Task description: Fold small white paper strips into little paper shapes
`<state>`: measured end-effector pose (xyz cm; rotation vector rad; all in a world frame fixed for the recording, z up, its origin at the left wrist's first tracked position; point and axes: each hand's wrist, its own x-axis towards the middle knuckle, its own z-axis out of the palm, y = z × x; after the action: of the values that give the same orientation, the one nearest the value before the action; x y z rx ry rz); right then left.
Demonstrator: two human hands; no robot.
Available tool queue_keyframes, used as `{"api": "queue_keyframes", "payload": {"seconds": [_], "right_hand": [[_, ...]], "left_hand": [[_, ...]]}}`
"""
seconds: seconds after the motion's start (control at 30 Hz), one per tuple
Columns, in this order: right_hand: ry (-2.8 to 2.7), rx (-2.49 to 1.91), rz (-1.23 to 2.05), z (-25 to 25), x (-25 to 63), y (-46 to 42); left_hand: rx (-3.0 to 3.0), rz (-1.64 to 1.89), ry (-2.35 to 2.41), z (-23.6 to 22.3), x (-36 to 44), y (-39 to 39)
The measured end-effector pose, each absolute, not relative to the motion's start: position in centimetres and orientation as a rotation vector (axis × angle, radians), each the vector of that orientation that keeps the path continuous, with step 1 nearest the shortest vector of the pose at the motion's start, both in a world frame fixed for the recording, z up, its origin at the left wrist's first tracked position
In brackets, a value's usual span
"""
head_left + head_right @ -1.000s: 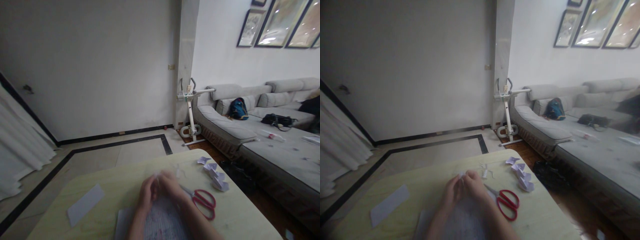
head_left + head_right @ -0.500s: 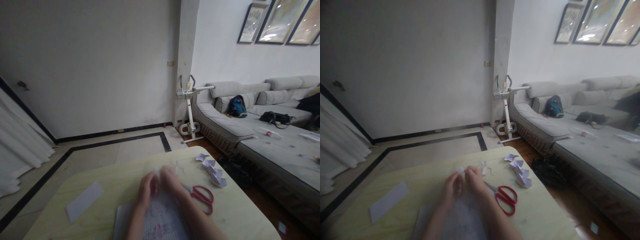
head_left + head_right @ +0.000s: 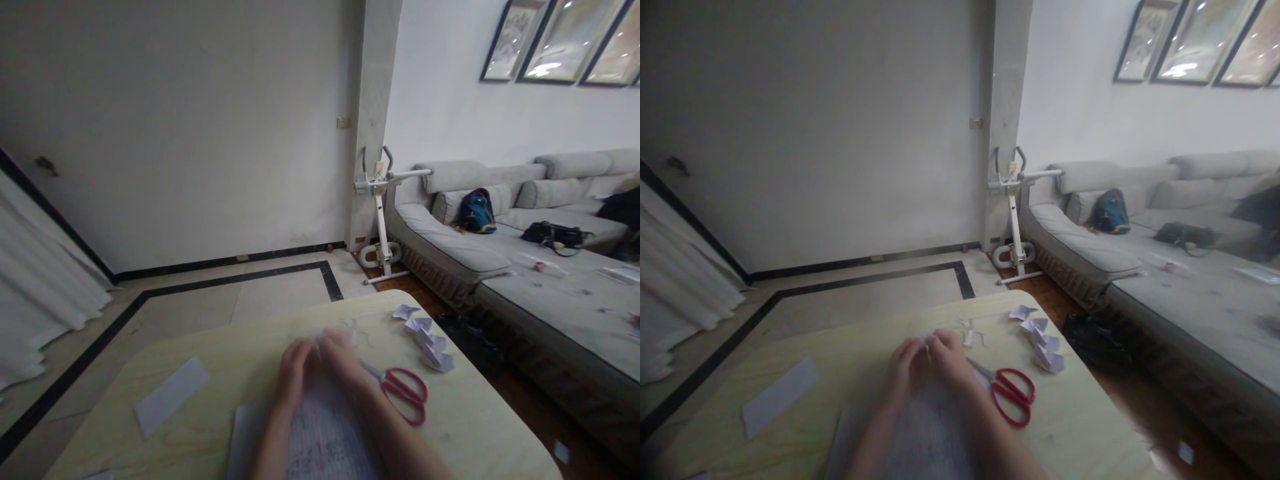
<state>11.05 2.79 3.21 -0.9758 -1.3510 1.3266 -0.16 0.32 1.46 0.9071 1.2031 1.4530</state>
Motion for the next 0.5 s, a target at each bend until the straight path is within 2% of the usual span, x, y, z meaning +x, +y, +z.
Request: {"api": "queue_keyframes", "payload": {"seconds": [0.2,0.5], "right_hand": [[-1.37,-0.956,1.394,3.47,10.85,2.21],[-1.411,-0.952,1.306,3.59,10.83,2.2]], "left_hand": [[0.877,1.445,1.094,1.5,-0.4,0.36],[0.94,1.479,1.211,2.13,-0.24,0.27]]}}
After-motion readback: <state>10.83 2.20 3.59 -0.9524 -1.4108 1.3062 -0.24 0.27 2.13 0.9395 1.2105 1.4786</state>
